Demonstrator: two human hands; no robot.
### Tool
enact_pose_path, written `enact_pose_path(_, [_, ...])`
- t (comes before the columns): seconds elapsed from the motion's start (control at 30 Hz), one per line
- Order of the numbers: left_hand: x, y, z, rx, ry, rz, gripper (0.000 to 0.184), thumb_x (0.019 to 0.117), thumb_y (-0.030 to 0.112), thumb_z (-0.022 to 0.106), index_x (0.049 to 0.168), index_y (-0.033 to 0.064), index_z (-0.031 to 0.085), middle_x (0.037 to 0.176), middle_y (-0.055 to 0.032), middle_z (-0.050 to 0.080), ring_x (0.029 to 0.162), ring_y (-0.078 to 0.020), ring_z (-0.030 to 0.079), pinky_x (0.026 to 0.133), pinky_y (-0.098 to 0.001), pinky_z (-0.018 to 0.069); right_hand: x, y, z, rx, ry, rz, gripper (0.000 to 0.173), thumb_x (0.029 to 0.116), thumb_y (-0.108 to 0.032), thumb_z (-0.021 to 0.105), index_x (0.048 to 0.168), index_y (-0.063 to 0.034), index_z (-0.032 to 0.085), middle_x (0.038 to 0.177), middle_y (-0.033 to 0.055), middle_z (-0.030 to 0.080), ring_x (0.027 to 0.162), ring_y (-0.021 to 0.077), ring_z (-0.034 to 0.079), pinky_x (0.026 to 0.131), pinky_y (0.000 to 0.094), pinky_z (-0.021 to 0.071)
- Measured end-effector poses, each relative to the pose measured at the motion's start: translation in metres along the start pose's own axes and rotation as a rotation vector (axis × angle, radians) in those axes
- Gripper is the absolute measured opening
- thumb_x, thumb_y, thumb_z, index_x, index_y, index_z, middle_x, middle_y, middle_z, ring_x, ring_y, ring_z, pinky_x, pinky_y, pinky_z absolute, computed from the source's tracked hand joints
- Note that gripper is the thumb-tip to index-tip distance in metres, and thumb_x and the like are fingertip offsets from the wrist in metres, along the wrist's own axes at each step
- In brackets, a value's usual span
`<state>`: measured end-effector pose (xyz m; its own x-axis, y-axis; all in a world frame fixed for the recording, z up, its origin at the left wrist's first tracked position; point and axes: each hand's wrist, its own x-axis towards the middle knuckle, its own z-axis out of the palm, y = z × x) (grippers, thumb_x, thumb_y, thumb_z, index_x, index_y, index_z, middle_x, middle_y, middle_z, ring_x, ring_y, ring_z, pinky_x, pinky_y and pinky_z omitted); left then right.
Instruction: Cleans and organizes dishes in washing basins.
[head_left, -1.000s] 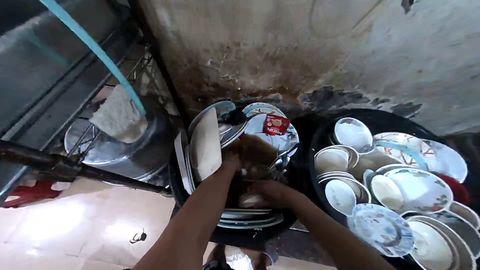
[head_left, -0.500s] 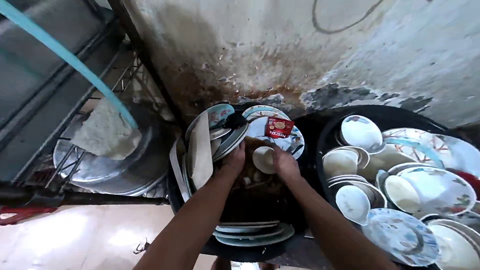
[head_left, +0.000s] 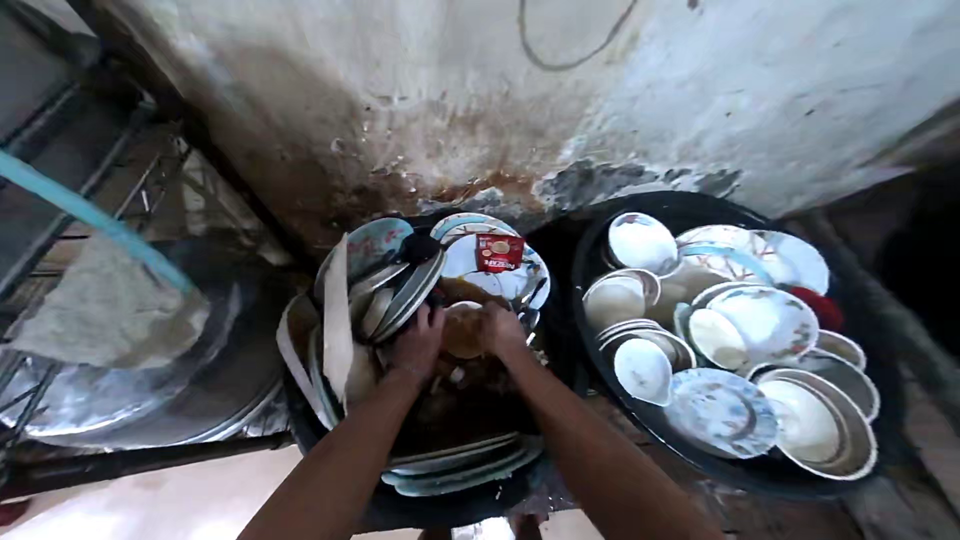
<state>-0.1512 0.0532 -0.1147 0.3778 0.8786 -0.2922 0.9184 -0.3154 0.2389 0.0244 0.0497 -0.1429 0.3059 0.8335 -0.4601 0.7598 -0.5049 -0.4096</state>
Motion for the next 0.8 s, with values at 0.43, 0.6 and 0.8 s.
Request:
enact_pose_path(0.43, [0.036, 0.005, 0.014, -0.115, -0.123, -0.147, 0.05, 0.1029, 0.014, 0.056, 0.152, 0.0111, 0.047, 0.132, -0.0292, 0.063, 0.119, -0.0488, 0.063, 0.095, -0.0653, 0.052, -0.075, 0.005, -0.022, 0.011, 0.235, -0.239, 0.031, 0.1034, -0.013, 0.056, 0.134, -0.0117, 0.061, 0.129, 0.0186, 0.065, 0.111, 0.0408, 0.068, 0.089, 0.0614, 0.0566])
enact_pose_path(0.6, [0.03, -0.001, -0.006, -0.201, -0.059, -0.199, 0.037, 0.109, 0.025, 0.049, 0.143, 0.0135, 0.057, 0.134, -0.0236, 0.064, 0.124, -0.0441, 0.062, 0.101, -0.065, 0.0499, -0.077, 0.03, -0.022, 0.169, 0.253, -0.058, 0.03, 0.1081, -0.022, 0.051, 0.136, -0.0113, 0.056, 0.115, 0.0218, 0.07, 0.105, 0.0429, 0.069, 0.088, 0.0637, 0.0554])
enact_pose_path(0.8, [0.017, 0.001, -0.006, -0.424, 0.33, 0.147, 0.043, 0.094, -0.007, 0.061, 0.13, 0.0136, 0.07, 0.132, -0.0141, 0.067, 0.12, -0.0318, 0.066, 0.104, -0.0524, 0.0532, -0.085, 0.032, -0.029, 0.216, 0.465, -0.404, 0.019, 0.0994, -0.002, 0.059, 0.118, -0.0008, 0.062, 0.119, 0.0207, 0.065, 0.104, 0.037, 0.069, 0.087, 0.0565, 0.0586])
